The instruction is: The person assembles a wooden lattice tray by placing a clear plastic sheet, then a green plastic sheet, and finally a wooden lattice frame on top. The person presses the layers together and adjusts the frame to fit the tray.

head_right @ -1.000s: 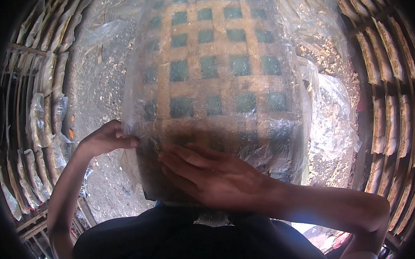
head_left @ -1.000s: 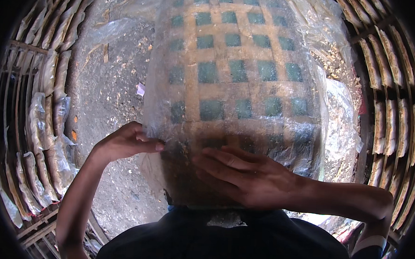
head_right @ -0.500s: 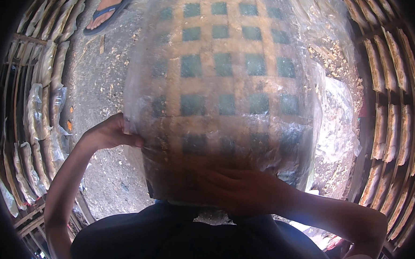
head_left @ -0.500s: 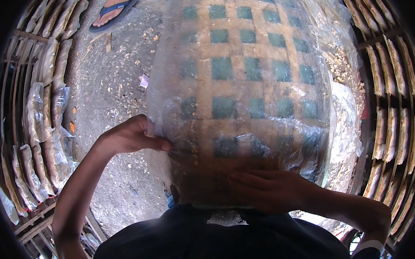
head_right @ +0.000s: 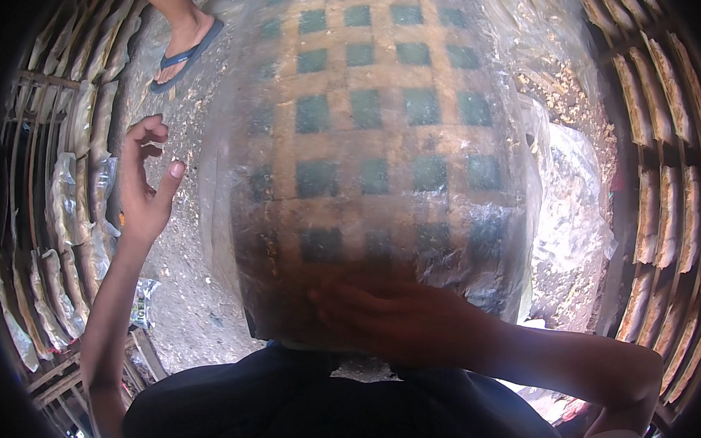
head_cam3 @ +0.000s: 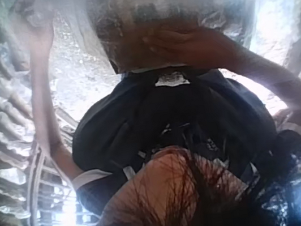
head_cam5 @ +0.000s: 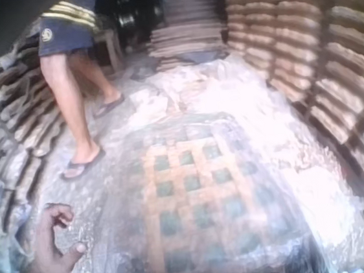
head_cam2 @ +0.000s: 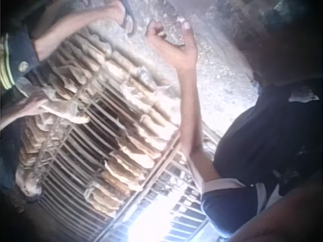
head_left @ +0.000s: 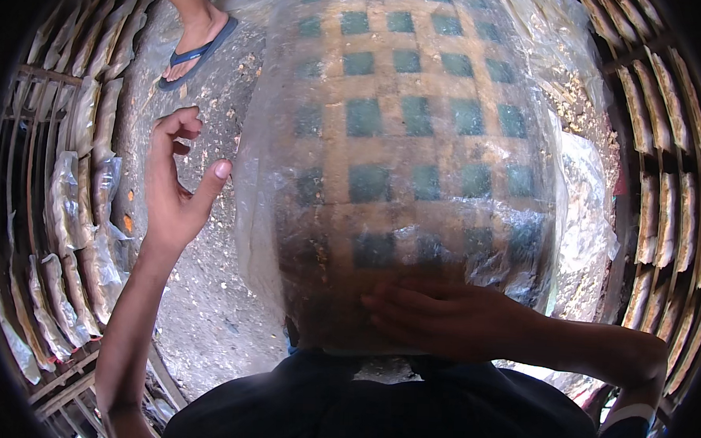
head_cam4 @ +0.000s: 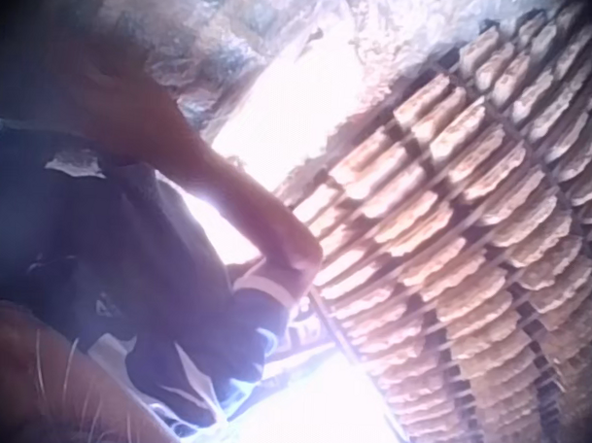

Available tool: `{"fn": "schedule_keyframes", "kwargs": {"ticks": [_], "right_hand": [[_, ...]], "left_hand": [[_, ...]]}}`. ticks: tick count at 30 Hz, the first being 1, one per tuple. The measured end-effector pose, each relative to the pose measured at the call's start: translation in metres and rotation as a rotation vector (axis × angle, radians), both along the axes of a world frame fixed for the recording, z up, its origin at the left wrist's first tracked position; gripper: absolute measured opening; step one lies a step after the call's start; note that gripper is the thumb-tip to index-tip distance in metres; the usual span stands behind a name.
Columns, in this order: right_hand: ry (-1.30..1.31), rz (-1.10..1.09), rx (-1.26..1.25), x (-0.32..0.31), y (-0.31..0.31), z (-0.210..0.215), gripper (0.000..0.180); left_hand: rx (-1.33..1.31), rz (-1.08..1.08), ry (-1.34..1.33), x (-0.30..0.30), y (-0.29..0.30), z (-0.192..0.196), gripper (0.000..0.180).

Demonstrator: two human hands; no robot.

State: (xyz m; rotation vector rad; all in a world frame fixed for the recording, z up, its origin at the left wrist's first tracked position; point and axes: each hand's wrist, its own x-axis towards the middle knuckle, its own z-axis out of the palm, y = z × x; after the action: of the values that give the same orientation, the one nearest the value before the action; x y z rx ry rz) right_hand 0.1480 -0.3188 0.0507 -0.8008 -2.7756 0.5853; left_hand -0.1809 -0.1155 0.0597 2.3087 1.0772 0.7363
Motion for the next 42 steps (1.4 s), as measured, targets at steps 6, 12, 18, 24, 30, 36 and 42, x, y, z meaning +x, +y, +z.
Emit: {"fn": "schedule_keyframes", "kwargs": {"ticks": [6,12,18,24,30,36,42], "right_hand": [[0.01,0.011,-0.105,0.0,0.002,0.006,0.049],[0.142,-0.043,-0.219,0.009,-0.013,-0.003,0.037],[0.335,-0.143,-0.409,0.01,-0.004,0.001,0.025],[0.483,-0.274,-0.445,0.016,-0.005,-0.008,0.029],[0.805,-0.909,-0.433,0.111,0.038,0.039,0.028],[-0.322,-1.259,0.525,0.244,0.029,0.007,0.03],[-0.311,-1.371,0.223,0.23,0.038,-0.002,0.02]], "left_hand": [[0.309,-0.688,0.297,0.047,-0.054,0.002,0.043],[0.198,-0.778,0.27,0.042,-0.067,-0.011,0.034],[0.037,-0.724,0.094,0.037,-0.073,-0.014,0.028],[0.138,-0.782,0.06,0.04,-0.069,-0.015,0.027],[0.131,-0.766,0.122,0.034,-0.072,-0.019,0.034],[0.263,-0.881,0.26,0.066,-0.083,-0.007,0.04],[0.084,-1.017,0.281,0.083,-0.096,-0.001,0.038]]}}
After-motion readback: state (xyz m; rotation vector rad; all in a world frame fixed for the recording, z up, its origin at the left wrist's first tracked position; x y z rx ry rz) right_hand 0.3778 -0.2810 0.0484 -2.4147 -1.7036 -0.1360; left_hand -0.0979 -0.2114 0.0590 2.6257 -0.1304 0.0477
